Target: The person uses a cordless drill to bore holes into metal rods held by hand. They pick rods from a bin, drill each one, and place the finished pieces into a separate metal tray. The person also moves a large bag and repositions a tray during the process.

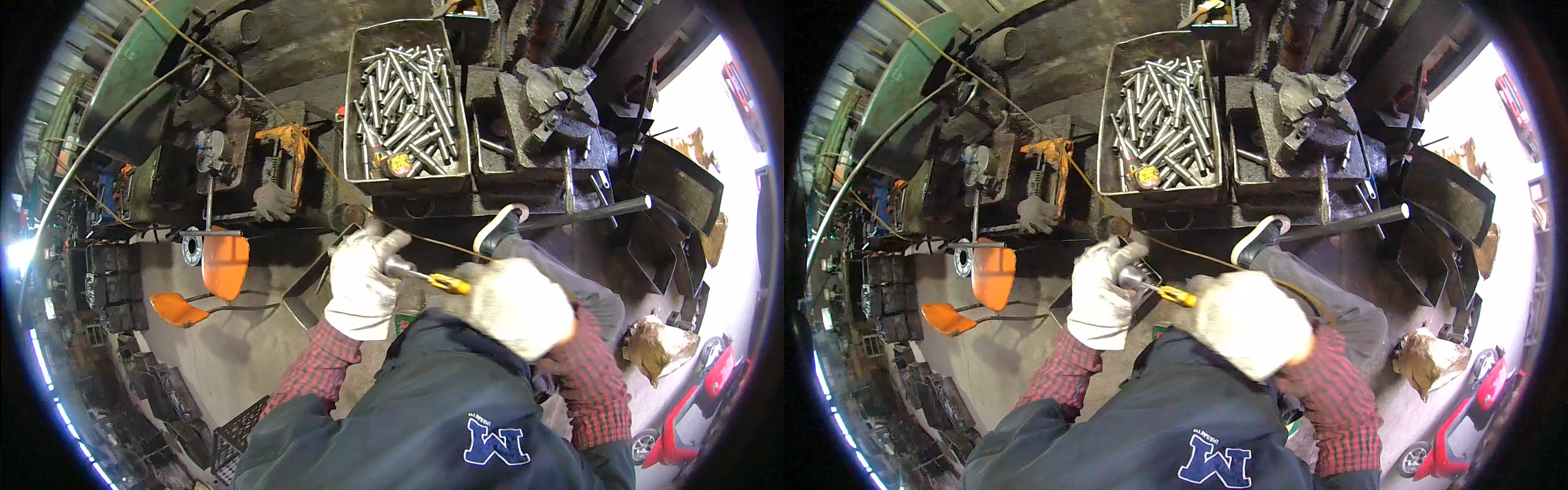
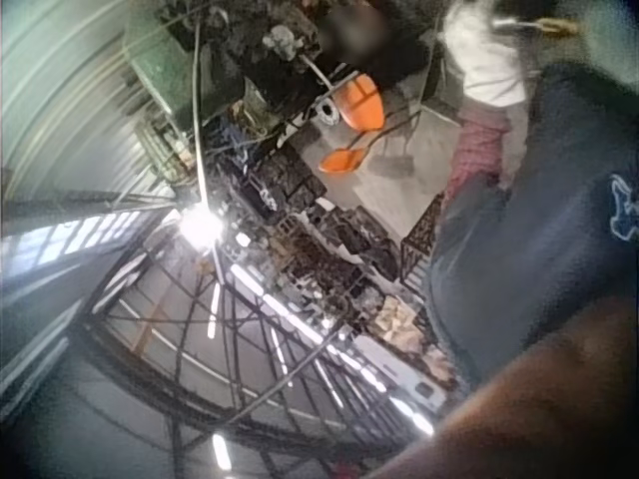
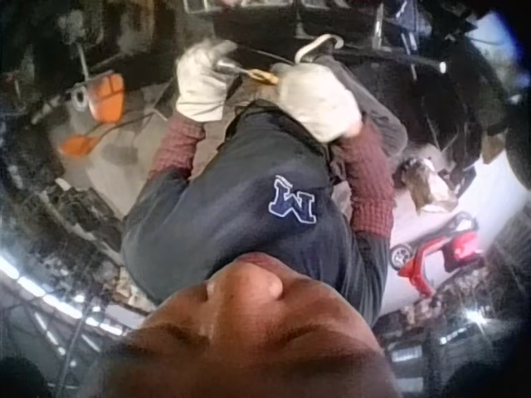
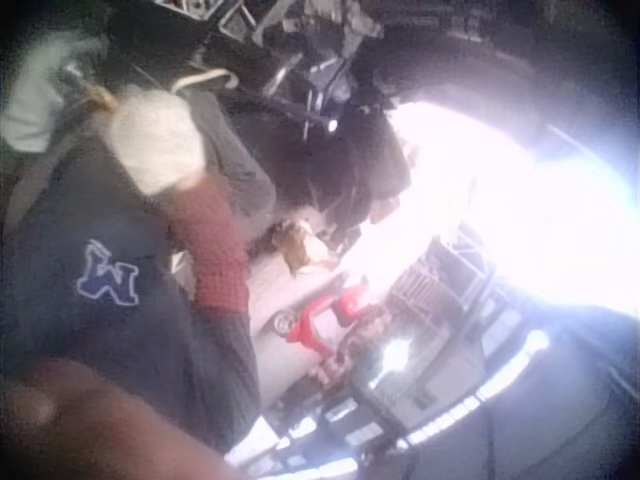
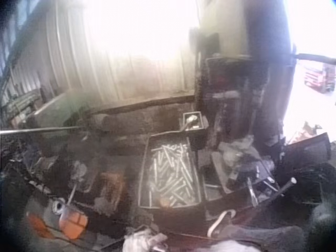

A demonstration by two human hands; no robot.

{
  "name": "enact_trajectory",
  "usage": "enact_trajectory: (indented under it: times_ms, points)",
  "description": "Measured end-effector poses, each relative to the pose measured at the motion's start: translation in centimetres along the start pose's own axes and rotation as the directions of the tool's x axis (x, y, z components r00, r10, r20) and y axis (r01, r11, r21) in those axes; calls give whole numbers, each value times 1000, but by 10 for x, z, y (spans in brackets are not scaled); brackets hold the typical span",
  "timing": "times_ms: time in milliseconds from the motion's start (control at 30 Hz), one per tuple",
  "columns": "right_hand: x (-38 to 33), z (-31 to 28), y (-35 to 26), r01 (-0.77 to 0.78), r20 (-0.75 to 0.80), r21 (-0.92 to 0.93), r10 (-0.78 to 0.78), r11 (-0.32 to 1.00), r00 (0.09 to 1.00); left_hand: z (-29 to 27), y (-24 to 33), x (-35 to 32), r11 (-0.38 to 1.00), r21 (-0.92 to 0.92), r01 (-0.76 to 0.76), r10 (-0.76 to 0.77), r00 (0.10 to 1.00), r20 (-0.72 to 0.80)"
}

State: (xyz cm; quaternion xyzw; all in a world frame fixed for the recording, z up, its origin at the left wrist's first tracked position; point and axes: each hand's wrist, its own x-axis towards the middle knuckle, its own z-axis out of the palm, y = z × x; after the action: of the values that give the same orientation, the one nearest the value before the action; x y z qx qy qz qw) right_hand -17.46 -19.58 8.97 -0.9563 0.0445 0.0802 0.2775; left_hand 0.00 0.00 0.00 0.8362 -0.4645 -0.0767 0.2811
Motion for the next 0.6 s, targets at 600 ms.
enact_trajectory:
  times_ms: [600]
  points:
    - [-11,3,11,-53,-66,116,61,992,996,6,3,-5,997,-62,43,-42,999,12]
